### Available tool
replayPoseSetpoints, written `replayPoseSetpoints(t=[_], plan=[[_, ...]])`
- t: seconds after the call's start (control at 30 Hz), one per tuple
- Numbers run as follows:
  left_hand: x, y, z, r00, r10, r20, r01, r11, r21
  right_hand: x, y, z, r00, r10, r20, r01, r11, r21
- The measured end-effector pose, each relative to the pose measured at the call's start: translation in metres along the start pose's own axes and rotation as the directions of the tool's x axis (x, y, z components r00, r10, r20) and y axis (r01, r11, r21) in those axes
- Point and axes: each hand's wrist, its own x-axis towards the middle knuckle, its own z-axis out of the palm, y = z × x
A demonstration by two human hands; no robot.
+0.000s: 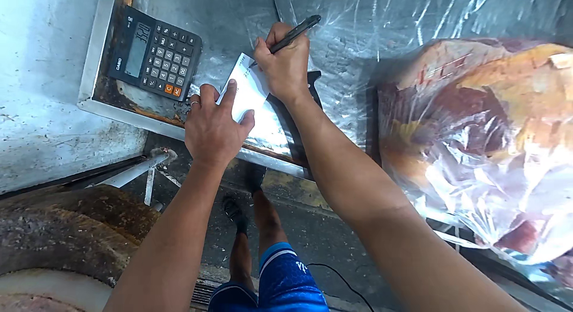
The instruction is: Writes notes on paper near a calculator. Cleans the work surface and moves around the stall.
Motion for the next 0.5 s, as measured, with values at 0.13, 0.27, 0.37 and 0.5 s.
replayPoseSetpoints(t=[0.13,0.27,0.37,0.5], plan=[[0.0001,-0.0015,-0.0004,1.0,0.007,-0.013,-0.007,1.0,0.006,0.0005,-0.0003,0.0005,1.0,-0.001,-0.013,0.001,1.0,-0.001],[0.0002,-0.0004,0.0008,1.0,0.015,-0.017,-0.015,1.0,0.003,-0.0028,-0.0009,-0.0061,1.0,0.004,0.005,-0.005,0.989,0.146],[0.0,-0.0001,-0.0002,1.0,-0.001,-0.007,0.001,1.0,-0.002,-0.0036,-0.0015,-0.0067,0.998,0.005,0.058,-0.014,0.987,0.16],[0.0001,0.0003,-0.0003,1.0,-0.003,-0.003,0.003,1.0,0.0,-0.003,0.0005,-0.0058,0.996,0.007,0.093,-0.019,0.992,0.124]])
